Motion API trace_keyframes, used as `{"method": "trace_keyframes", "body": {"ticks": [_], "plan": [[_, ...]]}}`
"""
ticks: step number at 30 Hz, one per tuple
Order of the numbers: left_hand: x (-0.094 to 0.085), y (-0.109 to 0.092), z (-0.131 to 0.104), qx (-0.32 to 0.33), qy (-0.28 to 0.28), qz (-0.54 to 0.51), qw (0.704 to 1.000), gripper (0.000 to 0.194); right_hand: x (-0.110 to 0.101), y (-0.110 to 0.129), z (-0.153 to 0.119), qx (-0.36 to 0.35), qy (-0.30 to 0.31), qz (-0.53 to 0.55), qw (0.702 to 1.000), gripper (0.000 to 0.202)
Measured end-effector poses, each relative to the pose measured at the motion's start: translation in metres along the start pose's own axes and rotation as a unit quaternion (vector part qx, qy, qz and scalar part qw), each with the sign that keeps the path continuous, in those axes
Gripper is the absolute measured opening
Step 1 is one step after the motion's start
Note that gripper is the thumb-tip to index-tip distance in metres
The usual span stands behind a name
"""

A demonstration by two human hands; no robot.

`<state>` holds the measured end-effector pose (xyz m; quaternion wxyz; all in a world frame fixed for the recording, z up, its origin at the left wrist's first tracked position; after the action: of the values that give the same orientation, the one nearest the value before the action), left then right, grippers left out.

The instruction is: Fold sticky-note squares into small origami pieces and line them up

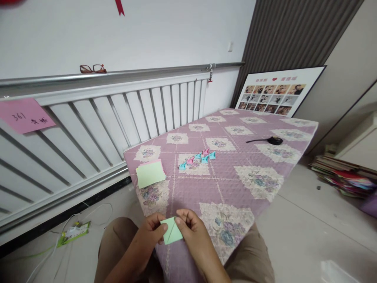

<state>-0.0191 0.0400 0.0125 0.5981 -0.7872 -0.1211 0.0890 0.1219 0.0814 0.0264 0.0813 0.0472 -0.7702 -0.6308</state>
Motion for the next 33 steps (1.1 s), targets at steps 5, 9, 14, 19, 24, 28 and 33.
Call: {"method": "trace_keyframes", "body": {"ticks": [5, 9, 14, 19, 24, 28, 33], "plan": [[0.008, 0.023, 0.005, -0.019, -0.034, -0.071, 0.997, 0.018, -0.004, -0.017, -0.001, -0.006, 0.020, -0.009, 1.000, 0.032], [0.007, 0.018, 0.003, 0.010, -0.008, -0.078, 0.997, 0.030, -0.008, -0.014, -0.001, -0.024, 0.020, -0.028, 0.999, 0.029], [0.003, -0.004, -0.003, 0.047, 0.038, -0.004, 0.998, 0.015, -0.011, 0.001, -0.001, -0.020, 0.057, -0.024, 0.998, 0.025], [-0.001, -0.008, -0.005, 0.077, 0.035, 0.059, 0.995, 0.011, -0.015, 0.004, -0.001, -0.044, 0.070, -0.070, 0.994, 0.025], [-0.002, -0.005, -0.005, 0.092, 0.039, 0.092, 0.991, 0.011, -0.020, 0.004, -0.001, -0.060, 0.104, -0.078, 0.990, 0.018], [0.000, -0.017, -0.008, 0.095, 0.062, 0.082, 0.990, 0.011, -0.022, 0.007, -0.002, -0.042, 0.139, -0.068, 0.987, 0.019], [0.000, -0.040, -0.013, 0.138, 0.129, 0.124, 0.974, 0.008, -0.023, 0.011, -0.005, -0.040, 0.143, -0.080, 0.986, 0.021]]}}
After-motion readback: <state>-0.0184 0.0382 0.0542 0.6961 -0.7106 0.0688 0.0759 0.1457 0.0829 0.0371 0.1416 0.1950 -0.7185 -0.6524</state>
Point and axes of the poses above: each hand's wrist, its own z-axis towards the middle knuckle, its own x-axis out of the palm, y = z × x, the point moved 2 cm from there along z, towards the middle knuckle, and after that the axes turned 9 degrees about -y, right-handed, at the moved point
